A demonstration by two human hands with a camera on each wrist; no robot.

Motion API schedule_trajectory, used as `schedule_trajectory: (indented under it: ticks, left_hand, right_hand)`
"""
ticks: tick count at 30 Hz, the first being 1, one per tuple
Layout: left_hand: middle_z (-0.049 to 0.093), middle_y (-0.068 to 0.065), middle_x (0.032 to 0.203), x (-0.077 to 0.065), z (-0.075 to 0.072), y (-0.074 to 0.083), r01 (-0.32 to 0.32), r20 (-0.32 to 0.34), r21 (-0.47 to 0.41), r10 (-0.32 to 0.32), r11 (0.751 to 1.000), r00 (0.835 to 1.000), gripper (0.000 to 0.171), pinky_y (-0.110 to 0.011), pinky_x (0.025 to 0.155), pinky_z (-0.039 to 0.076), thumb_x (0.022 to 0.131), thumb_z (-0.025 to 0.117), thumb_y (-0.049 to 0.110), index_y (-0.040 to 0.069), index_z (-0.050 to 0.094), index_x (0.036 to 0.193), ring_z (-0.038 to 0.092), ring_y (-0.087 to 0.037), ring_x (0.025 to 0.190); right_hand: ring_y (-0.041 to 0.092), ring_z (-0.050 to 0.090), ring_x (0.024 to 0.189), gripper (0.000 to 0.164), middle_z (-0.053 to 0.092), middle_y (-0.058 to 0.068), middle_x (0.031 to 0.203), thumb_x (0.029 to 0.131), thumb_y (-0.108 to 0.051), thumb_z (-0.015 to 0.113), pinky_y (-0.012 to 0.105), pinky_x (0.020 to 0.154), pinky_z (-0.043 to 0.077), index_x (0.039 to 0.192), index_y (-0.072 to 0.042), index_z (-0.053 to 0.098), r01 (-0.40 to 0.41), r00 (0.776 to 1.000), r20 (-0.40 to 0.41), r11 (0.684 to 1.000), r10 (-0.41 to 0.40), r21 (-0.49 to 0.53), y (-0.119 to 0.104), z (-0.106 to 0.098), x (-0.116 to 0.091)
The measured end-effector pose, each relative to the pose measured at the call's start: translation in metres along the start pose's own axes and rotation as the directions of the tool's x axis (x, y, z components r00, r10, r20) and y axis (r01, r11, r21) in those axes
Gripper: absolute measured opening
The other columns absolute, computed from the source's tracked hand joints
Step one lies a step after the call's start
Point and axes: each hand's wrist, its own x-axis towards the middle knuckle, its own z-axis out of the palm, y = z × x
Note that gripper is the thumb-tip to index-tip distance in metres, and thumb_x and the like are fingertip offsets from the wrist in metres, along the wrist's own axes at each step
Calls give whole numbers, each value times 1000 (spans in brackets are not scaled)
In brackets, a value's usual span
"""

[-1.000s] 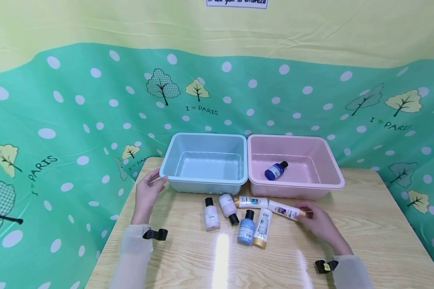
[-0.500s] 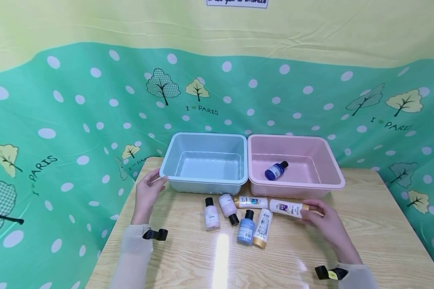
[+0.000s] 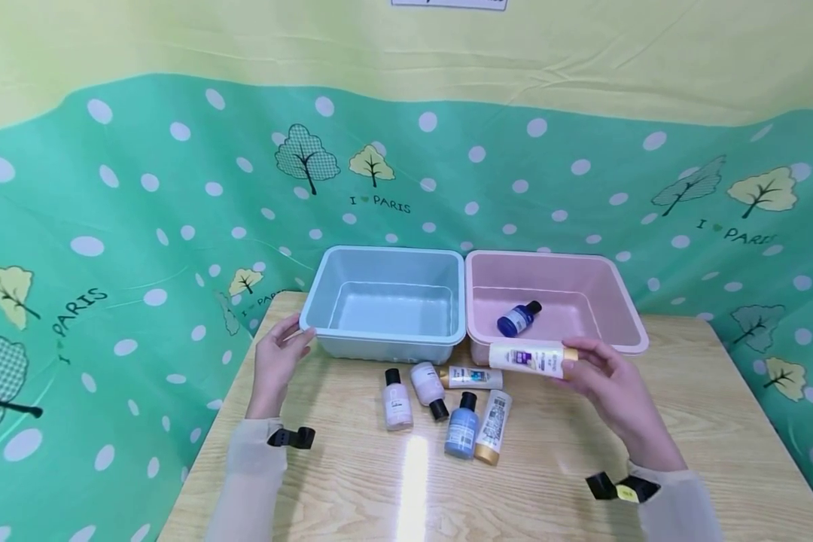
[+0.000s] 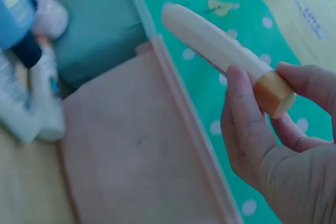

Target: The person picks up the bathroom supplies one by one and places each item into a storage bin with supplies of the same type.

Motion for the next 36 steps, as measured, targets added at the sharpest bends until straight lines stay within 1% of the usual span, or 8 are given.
schedule_trajectory:
  ticks: [3,10,13,18,21,27,31,36]
  left_hand:
    - [56,-11,140,0,0,0,-5,-1,-2,5,1000,1000,58,-25,87,56,94,74,25,9,52,144,59,-24,118]
    - [56,-11,140,0,1,-1,-11,6,-14,11,1000,1000,56,-25,87,56,94,73,24,9,52,144,59,-24,118]
    - [56,-10,140,0,1,-1,-17,2,-11,17,1000,1000,56,-25,87,57,94,73,24,10,52,145,60,-24,118]
    - [57,-11,139,0,1,-1,-26,-4,-15,26,1000,1000,55,-26,87,57,94,73,24,9,53,144,60,-25,118]
    - [57,-11,138,0,0,-2,-23,-4,-11,23,1000,1000,55,-27,87,57,94,74,23,9,54,143,60,-25,118]
    - [57,-11,139,0,0,-2,-23,-3,-17,23,1000,1000,56,-27,88,57,93,74,24,9,53,144,59,-25,119]
    - [56,-13,140,0,1,-1,-30,1,-21,30,999,1000,57,-27,87,57,93,74,24,8,53,144,59,-25,120]
    - [57,-12,138,-1,1,-1,-21,-4,-33,21,999,1000,56,-26,85,57,94,74,22,9,53,144,60,-25,118]
  right_hand:
    - [22,60,107,38,53,15,122,95,-7,69,37,89,57,131,-3,55,-18,1000,-9,1000,18,-11,-14,8,18]
    - [30,56,113,52,49,20,127,93,-13,73,39,92,56,136,2,48,-38,999,-11,999,38,-1,-43,35,67]
    - [32,56,117,49,49,20,130,95,-15,71,38,94,55,136,-2,49,-45,999,3,998,45,-31,-51,50,90]
    - [32,58,113,45,51,21,128,97,-8,66,38,93,56,137,2,49,-24,998,51,1000,23,18,-57,79,130]
    - [35,60,111,45,52,24,126,96,-1,64,39,91,57,137,6,48,-19,996,89,997,13,71,-59,99,154]
    - [35,60,110,43,53,23,124,96,-3,66,37,88,59,135,5,50,-61,989,135,997,55,38,-57,135,197]
    - [35,62,107,38,54,22,122,97,-4,65,39,88,58,132,3,53,-87,988,129,996,86,0,-49,152,217]
    - [32,64,100,32,56,21,118,98,-7,64,40,88,59,128,1,56,-128,984,121,991,131,-37,-34,167,233]
